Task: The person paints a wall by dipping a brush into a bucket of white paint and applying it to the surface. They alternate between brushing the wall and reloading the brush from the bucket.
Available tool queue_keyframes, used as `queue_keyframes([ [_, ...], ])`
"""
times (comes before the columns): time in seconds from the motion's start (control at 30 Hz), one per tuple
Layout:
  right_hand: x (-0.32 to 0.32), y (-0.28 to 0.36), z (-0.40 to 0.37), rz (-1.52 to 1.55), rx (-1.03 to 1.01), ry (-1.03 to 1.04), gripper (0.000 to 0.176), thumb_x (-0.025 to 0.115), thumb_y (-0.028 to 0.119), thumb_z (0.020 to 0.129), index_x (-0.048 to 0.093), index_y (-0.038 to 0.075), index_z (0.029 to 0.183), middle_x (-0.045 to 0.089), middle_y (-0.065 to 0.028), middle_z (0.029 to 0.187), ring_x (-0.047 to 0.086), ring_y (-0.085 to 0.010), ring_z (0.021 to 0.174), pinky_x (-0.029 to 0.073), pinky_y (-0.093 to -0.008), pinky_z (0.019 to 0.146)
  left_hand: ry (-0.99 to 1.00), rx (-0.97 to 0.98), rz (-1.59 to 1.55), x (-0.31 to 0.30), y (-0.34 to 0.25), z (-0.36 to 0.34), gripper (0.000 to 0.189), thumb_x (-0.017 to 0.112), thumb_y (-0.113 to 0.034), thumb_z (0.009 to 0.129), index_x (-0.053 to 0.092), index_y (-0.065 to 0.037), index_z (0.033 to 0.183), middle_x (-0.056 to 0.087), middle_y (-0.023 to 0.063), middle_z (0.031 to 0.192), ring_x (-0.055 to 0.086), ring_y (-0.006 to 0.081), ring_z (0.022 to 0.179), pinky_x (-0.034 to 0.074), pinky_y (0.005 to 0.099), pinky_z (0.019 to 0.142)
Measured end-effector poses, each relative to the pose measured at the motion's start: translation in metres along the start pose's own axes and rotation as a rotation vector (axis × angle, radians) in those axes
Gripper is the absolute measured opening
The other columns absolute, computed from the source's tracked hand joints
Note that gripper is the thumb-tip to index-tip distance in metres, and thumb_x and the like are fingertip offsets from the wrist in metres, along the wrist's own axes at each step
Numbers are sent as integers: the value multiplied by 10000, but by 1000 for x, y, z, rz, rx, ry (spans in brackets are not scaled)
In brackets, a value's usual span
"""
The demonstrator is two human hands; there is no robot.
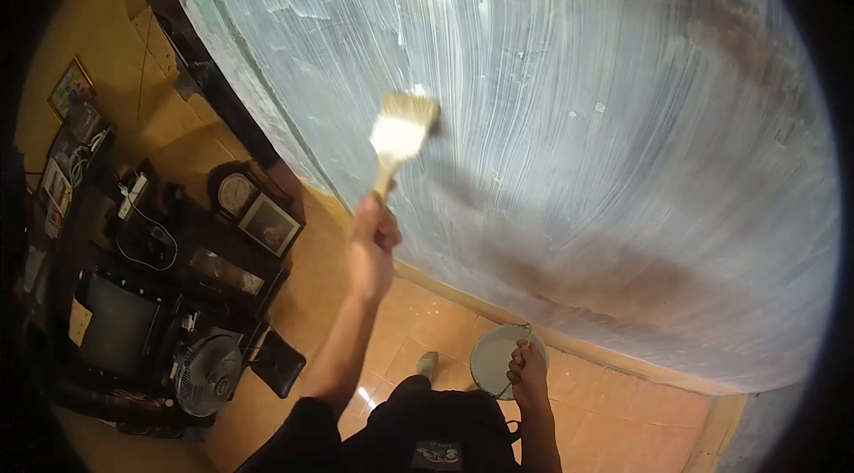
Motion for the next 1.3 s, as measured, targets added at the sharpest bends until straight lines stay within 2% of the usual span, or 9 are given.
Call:
queue_keyframes([
  [0.1, -6, 5, 4, -15, 3, -12, 159, 382, 196, 1015, 474, 103, 1104, 411, 46, 708, 308, -34, 506, 247, -197, 446, -46, -104, 18, -25, 88, -23, 298, 439, -325, 1028, 499, -92, 853, 358, -46, 697, 312, 62, 606, 265, 225, 535],
  [0.3, -5, 4, 2, 2, 5, -39, 160, 385, 186, 1009, 484, 103, 1104, 411, 46, 706, 312, -35, 510, 249, -198, 449, -27, -212, 76, -111, 270, -75, 291, 457, -308, 1021, 575, -44, 990, 378, -51, 713, 330, 49, 616, 290, 214, 541],
  [0.47, -3, 8, 0, 16, -22, -56, 158, 390, 182, 1007, 477, 98, 1108, 418, 44, 718, 305, -31, 505, 256, -184, 445, -82, -367, 177, -137, 289, -98, 311, 460, -275, 1013, 614, -13, 1078, 393, -52, 696, 354, 50, 608, 309, 219, 530],
  [0.63, 10, 7, -2, 11, -38, -38, 156, 393, 185, 1010, 478, 96, 1106, 416, 44, 717, 299, -29, 506, 250, -183, 447, -283, -485, 293, -145, 279, -100, 285, 520, -220, 948, 646, 32, 992, 444, -46, 648, 379, 51, 542, 310, 226, 482],
  [0.7, 15, 5, 0, 14, -33, -28, 154, 393, 182, 1009, 478, 95, 1104, 416, 45, 717, 297, -28, 506, 248, -183, 447, -241, -487, 303, -135, 267, -83, 283, 524, -214, 934, 649, 39, 965, 453, -42, 639, 378, 52, 526, 308, 226, 474],
  [0.87, 22, 1, 1, -5, -29, 1, 146, 399, 184, 1008, 482, 98, 1091, 414, 48, 713, 295, -29, 504, 245, -186, 447, -164, -471, 203, -70, 167, -40, 284, 534, -210, 920, 651, 49, 922, 483, -29, 646, 382, 50, 518, 291, 222, 464],
  [0.97, 28, -4, 6, -4, -22, 32, 163, 392, 189, 1012, 476, 90, 1110, 408, 45, 717, 301, -32, 510, 244, -194, 451, -137, -409, 146, -41, 84, -34, 283, 520, -198, 933, 653, 51, 944, 463, -35, 650, 366, 45, 534, 267, 217, 468],
  [1.13, 22, -3, 1, -3, -3, 9, 153, 390, 180, 1006, 476, 98, 1103, 408, 49, 714, 301, -30, 509, 244, -189, 449, -24, -66, -21, 3, -28, -41, 333, 501, -206, 968, 595, 61, 1142, 339, -60, 682, 290, 46, 584, 228, 215, 516],
  [1.3, 23, -5, 2, -38, -4, 10, 150, 391, 184, 1002, 472, 109, 1104, 406, 53, 716, 302, -29, 516, 249, -185, 453, 42, 85, -42, 34, -56, -4, 359, 477, -242, 996, 579, 53, 1175, 323, -61, 680, 268, 42, 581, 221, 218, 519],
])
Point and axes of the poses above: each hand's wrist, its own z-axis towards the middle knuckle, its own x-axis out of the palm, y = z × x, the point moved 6 cm from there along z, towards the middle knuckle
